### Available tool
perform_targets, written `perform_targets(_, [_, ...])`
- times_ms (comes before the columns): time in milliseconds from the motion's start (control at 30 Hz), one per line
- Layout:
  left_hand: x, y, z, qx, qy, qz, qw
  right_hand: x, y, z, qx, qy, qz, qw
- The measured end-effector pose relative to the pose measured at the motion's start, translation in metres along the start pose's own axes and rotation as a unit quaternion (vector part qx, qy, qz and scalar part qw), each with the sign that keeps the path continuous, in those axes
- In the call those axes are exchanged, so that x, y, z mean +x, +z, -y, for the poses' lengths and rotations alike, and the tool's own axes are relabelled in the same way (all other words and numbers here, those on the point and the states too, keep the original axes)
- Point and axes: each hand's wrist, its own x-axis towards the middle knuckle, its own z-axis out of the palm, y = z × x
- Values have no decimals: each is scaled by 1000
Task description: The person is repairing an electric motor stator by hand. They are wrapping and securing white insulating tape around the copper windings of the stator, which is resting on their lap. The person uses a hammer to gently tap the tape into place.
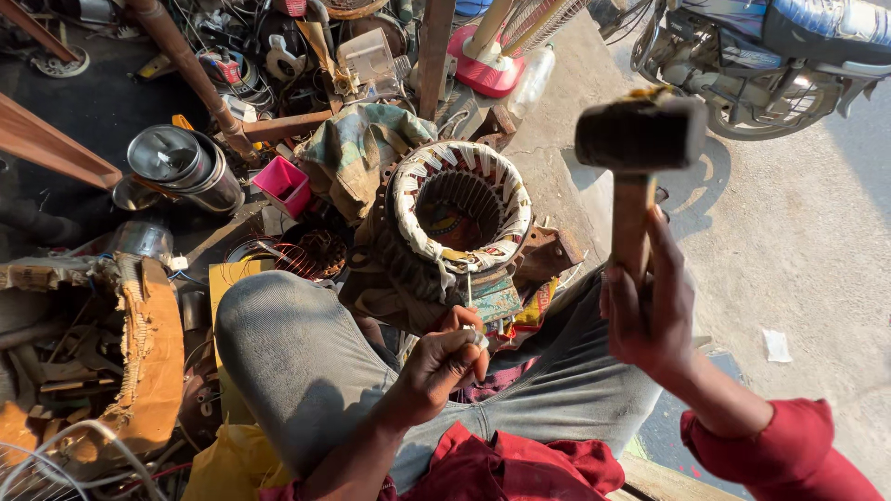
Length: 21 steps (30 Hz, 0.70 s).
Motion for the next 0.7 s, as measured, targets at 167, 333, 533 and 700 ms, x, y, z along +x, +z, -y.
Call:
perform_targets(167, [1,-2,-1,52,19,5,998,-67,60,-33,-177,-65,151,970])
perform_targets(333, [1,-1,0,-51,-43,-13,998,-76,78,-46,-119,-151,-59,980])
perform_targets(533, [-6,-7,11,-112,-26,-47,992,-109,95,-70,-49,27,36,998])
perform_targets(700, [-3,-8,16,-122,-6,-59,991,-122,93,-81,53,-112,-28,992])
